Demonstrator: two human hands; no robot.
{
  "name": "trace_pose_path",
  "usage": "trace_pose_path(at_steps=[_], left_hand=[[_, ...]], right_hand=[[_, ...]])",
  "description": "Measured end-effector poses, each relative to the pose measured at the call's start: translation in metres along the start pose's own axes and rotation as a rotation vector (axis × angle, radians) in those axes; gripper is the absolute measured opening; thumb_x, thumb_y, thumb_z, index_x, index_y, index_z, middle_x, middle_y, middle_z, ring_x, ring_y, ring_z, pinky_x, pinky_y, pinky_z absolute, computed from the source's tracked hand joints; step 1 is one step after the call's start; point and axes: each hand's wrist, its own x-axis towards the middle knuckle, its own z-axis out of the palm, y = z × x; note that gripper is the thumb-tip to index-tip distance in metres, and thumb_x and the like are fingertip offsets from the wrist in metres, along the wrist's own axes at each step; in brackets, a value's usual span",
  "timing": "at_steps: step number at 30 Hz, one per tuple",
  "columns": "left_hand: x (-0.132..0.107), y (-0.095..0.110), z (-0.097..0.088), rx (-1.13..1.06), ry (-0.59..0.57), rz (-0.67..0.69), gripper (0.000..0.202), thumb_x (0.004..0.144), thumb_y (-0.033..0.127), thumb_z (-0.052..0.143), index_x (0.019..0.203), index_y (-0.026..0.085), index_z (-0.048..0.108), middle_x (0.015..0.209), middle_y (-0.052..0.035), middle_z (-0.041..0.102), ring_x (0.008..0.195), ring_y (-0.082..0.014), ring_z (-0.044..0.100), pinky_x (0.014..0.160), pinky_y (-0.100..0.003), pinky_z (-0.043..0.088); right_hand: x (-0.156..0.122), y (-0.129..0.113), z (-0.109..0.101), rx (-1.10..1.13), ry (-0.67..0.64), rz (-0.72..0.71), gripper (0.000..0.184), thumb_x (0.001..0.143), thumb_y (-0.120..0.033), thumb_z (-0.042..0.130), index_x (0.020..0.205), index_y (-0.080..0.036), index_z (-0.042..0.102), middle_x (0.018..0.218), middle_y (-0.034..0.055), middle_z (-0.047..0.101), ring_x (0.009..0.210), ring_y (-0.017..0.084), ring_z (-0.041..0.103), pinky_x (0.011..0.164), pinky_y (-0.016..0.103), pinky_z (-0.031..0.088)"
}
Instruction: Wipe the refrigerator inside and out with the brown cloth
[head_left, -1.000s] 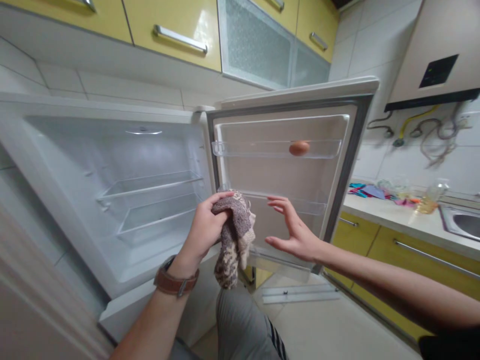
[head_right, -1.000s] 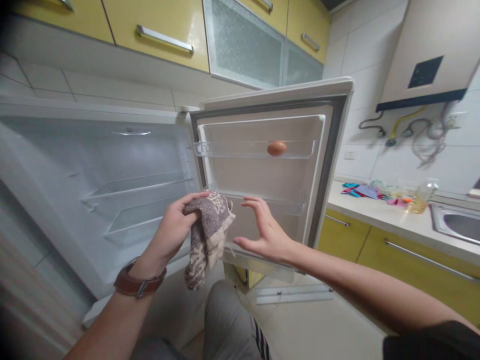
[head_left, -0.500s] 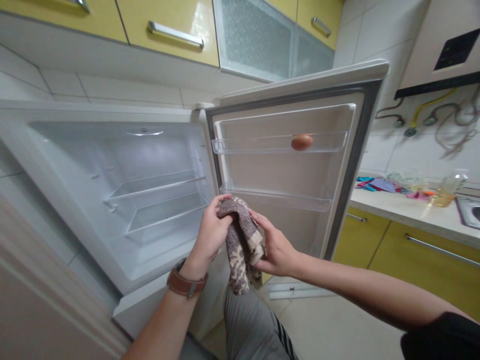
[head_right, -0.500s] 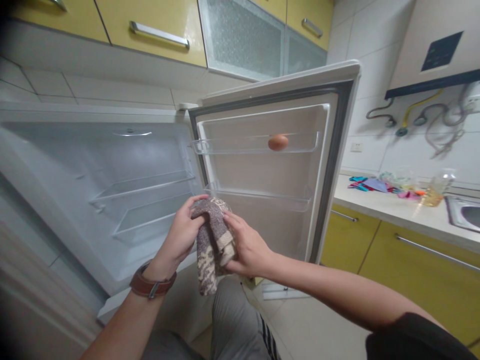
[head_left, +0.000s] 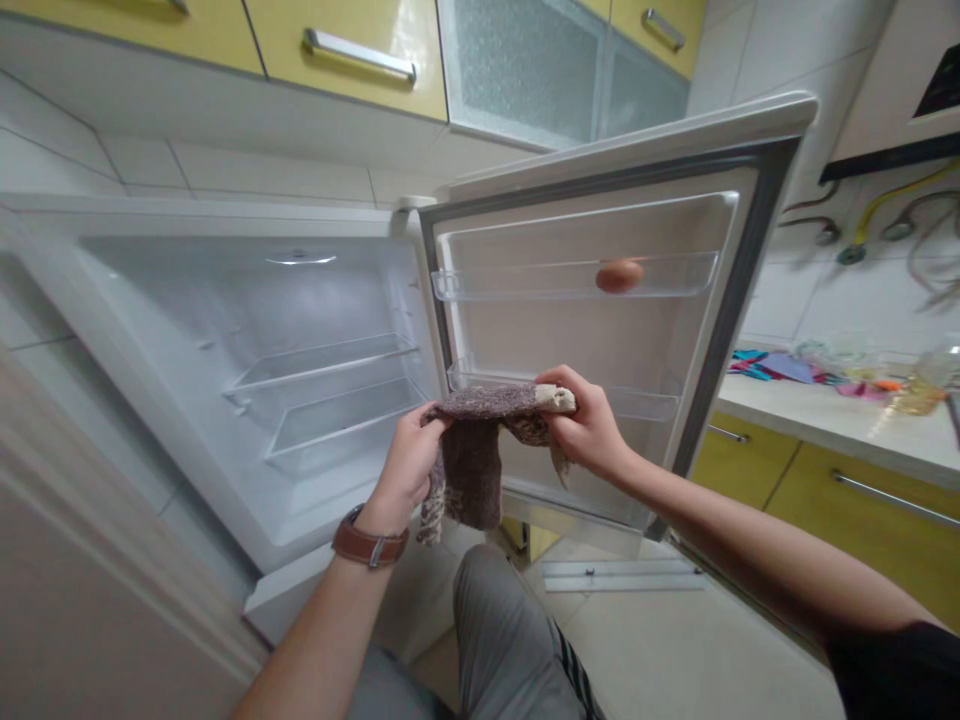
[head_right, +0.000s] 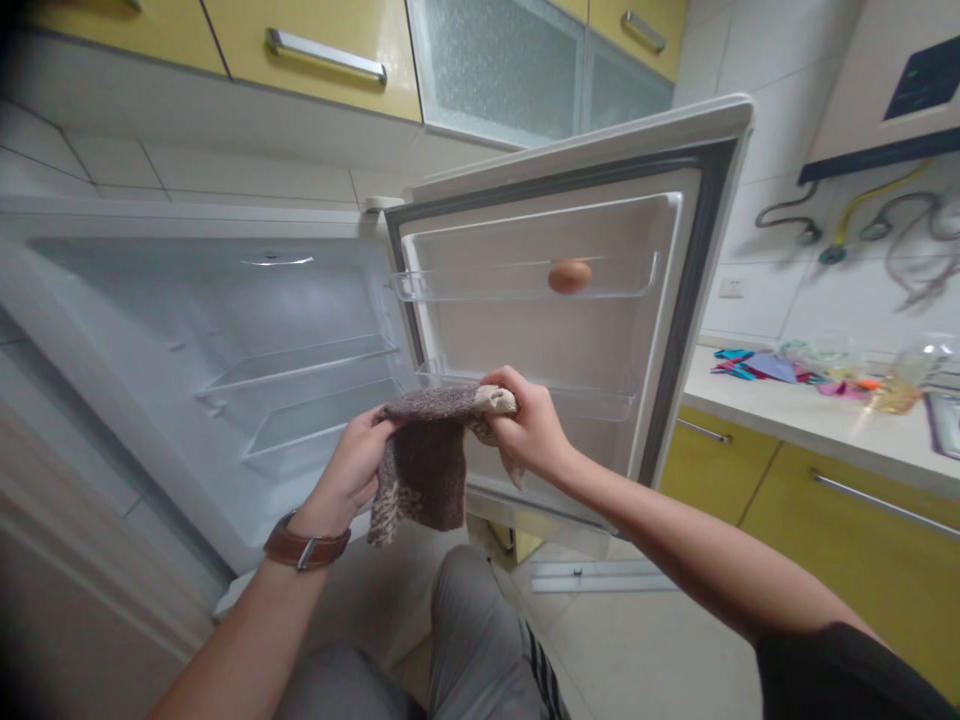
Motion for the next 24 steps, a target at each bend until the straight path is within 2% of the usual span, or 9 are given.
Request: trace_pose_path(at_steps=[4,8,12,14,16,18,20,22,24], left_hand=[[0.003,-0.004,0.01,-0.109,0.029,-0.064,0.04,0.051,0.037,0.091,0.078,0.015,0.073,0.082,-0.0067,0.077,0.099,-0.0283,0.072,0.088,-0.034,0.055],[0.004,-0.005,0.018,-0.199,0.057,-0.155,0.039,0.053,0.04,0.088,0.075,0.015,0.068,0.071,-0.005,0.073,0.089,-0.0288,0.073,0.081,-0.037,0.059],[0.004,-0.006,0.021,-0.21,0.085,-0.11,0.039,0.054,0.041,0.086,0.076,0.015,0.067,0.071,-0.0036,0.072,0.086,-0.0268,0.073,0.079,-0.035,0.059],[0.003,-0.006,0.02,-0.199,0.042,-0.096,0.039,0.056,0.042,0.087,0.078,0.015,0.068,0.074,-0.0042,0.073,0.088,-0.0264,0.073,0.081,-0.035,0.059],[0.0,-0.004,0.017,-0.168,-0.031,-0.097,0.04,0.058,0.041,0.088,0.082,0.015,0.07,0.078,-0.0047,0.075,0.091,-0.0265,0.073,0.084,-0.035,0.059],[-0.003,-0.001,0.014,-0.125,-0.12,-0.105,0.039,0.06,0.038,0.089,0.087,0.016,0.072,0.082,-0.005,0.077,0.095,-0.0267,0.074,0.089,-0.037,0.059],[-0.005,0.002,0.013,-0.087,-0.217,-0.132,0.037,0.062,0.033,0.089,0.091,0.016,0.074,0.084,-0.0055,0.077,0.098,-0.0274,0.074,0.092,-0.038,0.058],[-0.007,0.006,0.012,-0.067,-0.301,-0.163,0.037,0.062,0.03,0.09,0.093,0.016,0.075,0.085,-0.0064,0.078,0.101,-0.0289,0.074,0.094,-0.039,0.058],[-0.01,0.011,0.012,-0.055,-0.347,-0.171,0.039,0.062,0.029,0.09,0.097,0.016,0.077,0.088,-0.0073,0.079,0.104,-0.0307,0.074,0.096,-0.039,0.057]], right_hand=[[-0.016,0.0,0.012,-0.142,-0.131,-0.101,0.026,0.076,-0.013,0.056,0.1,-0.022,0.063,0.085,-0.0006,0.071,0.074,0.014,0.063,0.069,0.024,0.046],[-0.04,-0.002,0.032,-0.286,-0.346,-0.206,0.044,0.081,-0.015,0.056,0.124,-0.023,0.06,0.126,0.0096,0.071,0.11,0.023,0.067,0.085,0.032,0.056],[-0.056,-0.007,0.044,-0.297,-0.493,-0.327,0.067,0.087,-0.045,0.067,0.145,-0.018,0.049,0.149,0.0175,0.058,0.135,0.033,0.054,0.098,0.047,0.059],[-0.054,-0.008,0.041,-0.229,-0.506,-0.386,0.082,0.082,-0.06,0.072,0.148,-0.018,0.047,0.147,0.0178,0.06,0.136,0.035,0.053,0.106,0.053,0.056],[-0.043,-0.008,0.032,-0.164,-0.452,-0.405,0.08,0.083,-0.06,0.073,0.149,-0.021,0.047,0.141,0.0158,0.063,0.134,0.033,0.056,0.113,0.054,0.052],[-0.025,-0.004,0.02,-0.144,-0.363,-0.351,0.074,0.087,-0.05,0.073,0.15,-0.023,0.045,0.144,0.016,0.061,0.137,0.032,0.055,0.117,0.054,0.048],[-0.006,0.002,0.008,-0.136,-0.328,-0.225,0.081,0.085,-0.045,0.078,0.153,-0.022,0.042,0.152,0.0182,0.054,0.144,0.032,0.052,0.121,0.054,0.044],[0.01,0.009,-0.001,-0.092,-0.435,-0.054,0.092,0.076,-0.043,0.086,0.153,-0.02,0.042,0.151,0.0183,0.056,0.139,0.032,0.055,0.116,0.052,0.048],[0.02,0.016,-0.006,-0.006,-0.645,0.119,0.083,0.07,-0.044,0.09,0.142,-0.018,0.056,0.132,0.0127,0.069,0.118,0.027,0.067,0.1,0.041,0.057]])
